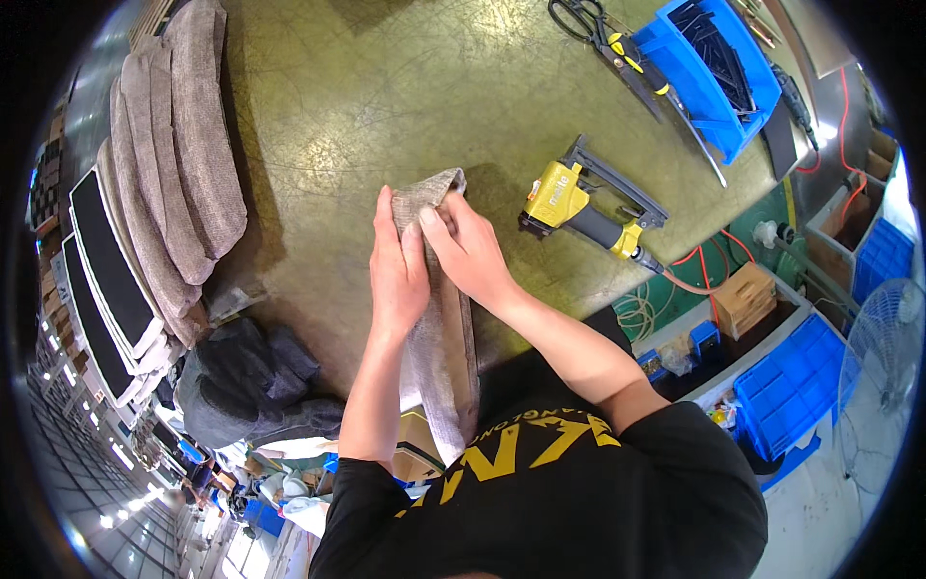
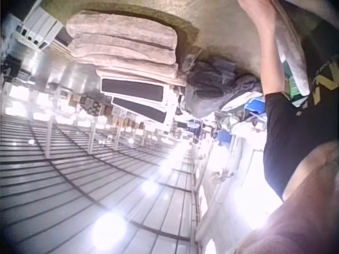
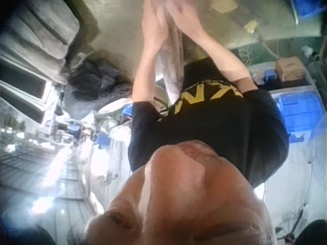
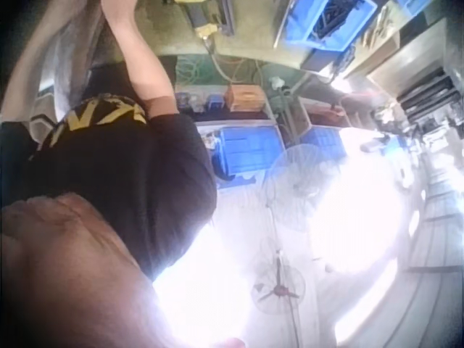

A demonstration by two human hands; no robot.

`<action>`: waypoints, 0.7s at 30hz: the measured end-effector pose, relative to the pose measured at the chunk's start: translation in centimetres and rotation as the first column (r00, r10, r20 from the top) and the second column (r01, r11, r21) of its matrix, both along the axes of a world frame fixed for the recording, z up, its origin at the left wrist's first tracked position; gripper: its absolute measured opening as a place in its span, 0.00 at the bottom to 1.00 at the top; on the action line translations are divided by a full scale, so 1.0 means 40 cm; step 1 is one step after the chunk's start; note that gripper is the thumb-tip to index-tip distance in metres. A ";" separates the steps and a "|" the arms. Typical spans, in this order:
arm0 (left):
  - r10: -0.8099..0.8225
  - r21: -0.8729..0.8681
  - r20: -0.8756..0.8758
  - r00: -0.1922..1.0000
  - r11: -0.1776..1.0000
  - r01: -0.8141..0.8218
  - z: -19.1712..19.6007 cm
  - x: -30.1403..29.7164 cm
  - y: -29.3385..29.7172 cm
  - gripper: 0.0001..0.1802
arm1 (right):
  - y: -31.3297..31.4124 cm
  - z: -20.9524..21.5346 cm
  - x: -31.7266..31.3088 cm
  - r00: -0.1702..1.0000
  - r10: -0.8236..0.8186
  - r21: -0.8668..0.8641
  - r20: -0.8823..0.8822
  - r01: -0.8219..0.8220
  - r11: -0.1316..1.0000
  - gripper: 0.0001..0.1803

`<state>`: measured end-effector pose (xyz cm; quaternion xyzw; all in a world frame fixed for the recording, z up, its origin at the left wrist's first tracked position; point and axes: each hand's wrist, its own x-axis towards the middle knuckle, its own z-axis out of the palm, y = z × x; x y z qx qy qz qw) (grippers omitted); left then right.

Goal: Using a pneumatic staple gun to attach fabric and foam padding to curved wooden furniture frames.

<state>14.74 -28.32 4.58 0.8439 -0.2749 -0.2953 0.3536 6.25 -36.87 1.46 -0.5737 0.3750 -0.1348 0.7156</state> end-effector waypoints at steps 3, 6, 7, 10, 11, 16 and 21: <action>0.021 -0.037 -0.102 0.995 0.999 -0.025 -0.005 -0.018 -0.006 0.31 | -0.003 -0.009 0.036 0.978 -0.187 -0.160 0.092 0.199 0.967 0.15; 0.060 -0.138 -0.417 0.907 0.982 -0.129 -0.026 0.006 -0.010 0.33 | -0.008 -0.014 0.053 0.950 -0.289 -0.134 0.117 0.304 0.943 0.16; 0.057 -0.235 -0.595 0.802 0.942 -0.241 -0.037 0.021 -0.011 0.33 | -0.012 -0.017 0.057 0.956 -0.289 -0.136 0.053 0.294 0.946 0.16; -0.007 -0.309 -0.708 0.707 0.903 -0.300 -0.064 0.054 -0.018 0.35 | -0.020 -0.038 0.074 0.964 -0.247 -0.174 0.099 0.261 0.949 0.16; -0.009 -0.286 -0.668 0.744 0.926 -0.245 -0.069 0.057 -0.024 0.34 | -0.025 -0.048 0.076 0.964 -0.246 -0.179 0.106 0.262 0.948 0.16; -0.046 -0.213 -0.223 0.974 0.977 -0.002 -0.024 0.020 -0.046 0.32 | -0.026 -0.070 0.076 0.964 -0.254 -0.152 0.081 0.264 0.953 0.16; -0.057 0.175 0.106 0.993 0.984 0.038 0.030 0.020 -0.039 0.29 | -0.071 -0.023 0.042 0.995 0.054 -0.306 -0.087 -0.078 0.949 0.14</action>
